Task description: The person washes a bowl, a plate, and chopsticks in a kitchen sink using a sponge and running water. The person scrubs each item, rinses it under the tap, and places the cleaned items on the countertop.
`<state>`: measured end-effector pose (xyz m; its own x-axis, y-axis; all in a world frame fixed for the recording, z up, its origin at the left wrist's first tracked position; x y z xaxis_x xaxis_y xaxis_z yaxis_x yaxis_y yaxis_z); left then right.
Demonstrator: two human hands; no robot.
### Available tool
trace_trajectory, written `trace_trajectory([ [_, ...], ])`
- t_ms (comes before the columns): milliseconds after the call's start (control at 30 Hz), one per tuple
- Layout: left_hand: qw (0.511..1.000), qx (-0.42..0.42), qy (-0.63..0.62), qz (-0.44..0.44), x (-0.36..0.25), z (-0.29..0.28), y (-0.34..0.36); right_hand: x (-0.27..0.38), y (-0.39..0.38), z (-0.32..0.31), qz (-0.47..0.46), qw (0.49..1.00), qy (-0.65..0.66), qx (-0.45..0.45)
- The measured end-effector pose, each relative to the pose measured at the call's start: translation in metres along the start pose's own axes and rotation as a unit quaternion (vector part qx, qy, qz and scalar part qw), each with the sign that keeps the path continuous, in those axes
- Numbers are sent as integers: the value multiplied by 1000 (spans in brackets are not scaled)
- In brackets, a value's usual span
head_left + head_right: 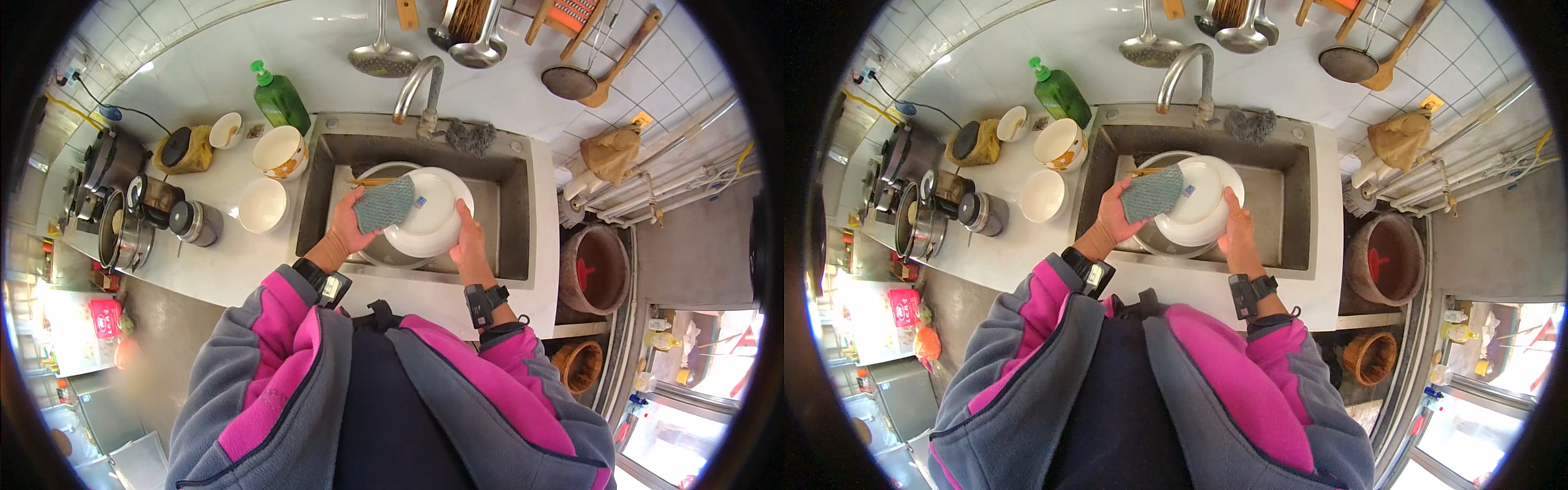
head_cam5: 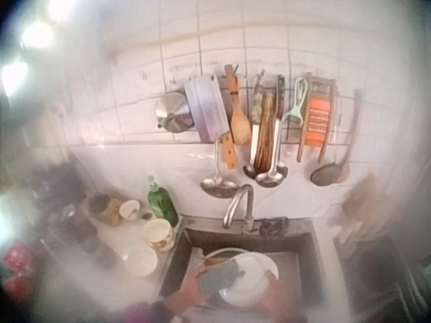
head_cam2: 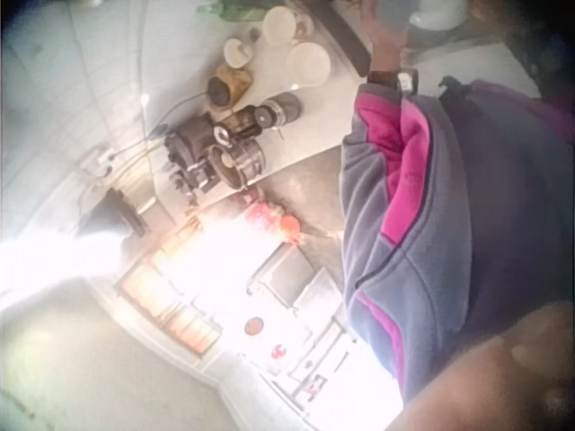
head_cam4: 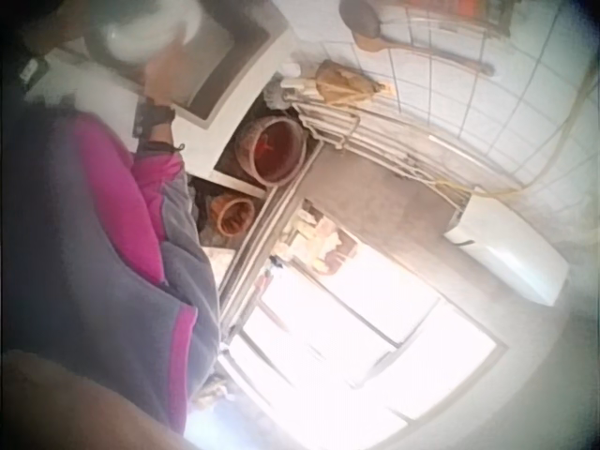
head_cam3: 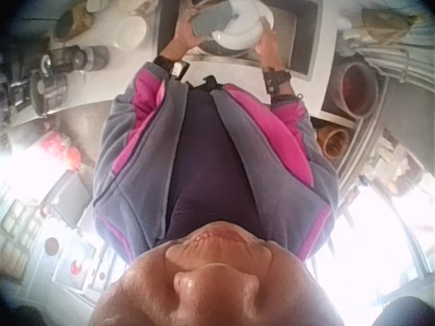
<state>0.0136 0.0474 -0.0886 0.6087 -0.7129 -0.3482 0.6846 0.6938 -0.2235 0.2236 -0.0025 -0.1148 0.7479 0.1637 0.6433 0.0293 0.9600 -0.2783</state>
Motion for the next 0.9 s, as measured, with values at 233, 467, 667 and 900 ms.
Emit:
trace_trajectory([
  [233, 996, -64, 65, 8, -37, -3, 25, -7, 4, 13, 1, 999, -5, 33],
  [467, 989, -92, 112, 21, -78, -30, 64, -27, 22, 23, 36, 995, 65, 65],
  [667, 984, -89, 155, 6, -104, -62, 104, -37, 37, 25, 48, 992, 92, 71],
  [900, 980, -105, 170, -2, -117, -62, 146, -37, 59, 27, 70, 993, 84, 46],
])
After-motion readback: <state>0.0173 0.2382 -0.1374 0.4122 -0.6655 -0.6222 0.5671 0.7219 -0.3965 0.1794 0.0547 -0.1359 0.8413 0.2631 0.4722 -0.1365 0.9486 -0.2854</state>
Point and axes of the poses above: each hand's wrist, its own y-axis towards the middle knuckle, its own z-axis out of the palm, x = y × z, the point moved 7 cm from there along y, towards the middle knuckle, and after that the axes turned 15 degrees about x, right-handed, at the moved point
